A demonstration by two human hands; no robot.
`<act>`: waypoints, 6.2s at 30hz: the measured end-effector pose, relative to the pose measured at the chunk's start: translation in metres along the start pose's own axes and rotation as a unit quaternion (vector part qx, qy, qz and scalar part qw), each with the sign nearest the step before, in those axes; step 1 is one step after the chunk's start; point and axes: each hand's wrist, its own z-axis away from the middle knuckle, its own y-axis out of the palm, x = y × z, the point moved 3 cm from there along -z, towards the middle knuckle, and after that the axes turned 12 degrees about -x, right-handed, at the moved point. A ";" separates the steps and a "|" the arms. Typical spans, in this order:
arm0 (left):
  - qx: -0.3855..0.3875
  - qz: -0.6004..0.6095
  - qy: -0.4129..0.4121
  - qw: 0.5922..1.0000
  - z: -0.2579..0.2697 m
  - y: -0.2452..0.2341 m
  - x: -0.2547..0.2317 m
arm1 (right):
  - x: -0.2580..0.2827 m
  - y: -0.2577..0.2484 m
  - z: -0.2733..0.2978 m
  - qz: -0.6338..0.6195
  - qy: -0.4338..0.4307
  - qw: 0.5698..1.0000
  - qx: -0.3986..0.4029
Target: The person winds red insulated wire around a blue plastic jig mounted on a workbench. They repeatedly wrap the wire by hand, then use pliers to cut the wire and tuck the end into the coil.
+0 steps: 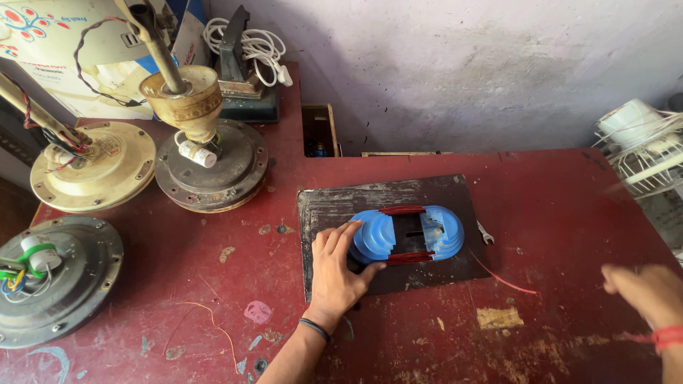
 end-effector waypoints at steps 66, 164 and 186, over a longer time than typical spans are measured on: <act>-0.027 -0.001 -0.015 1.000 0.005 0.003 -0.004 | 0.255 0.052 0.189 -0.110 -0.268 0.956 -0.046; 0.100 -0.099 0.067 0.988 0.009 0.018 -0.018 | 0.265 0.040 0.302 -0.137 -0.266 0.954 -0.036; 0.103 0.091 -0.010 0.990 0.012 0.008 -0.001 | 0.284 -0.001 0.338 -0.478 0.229 0.636 0.561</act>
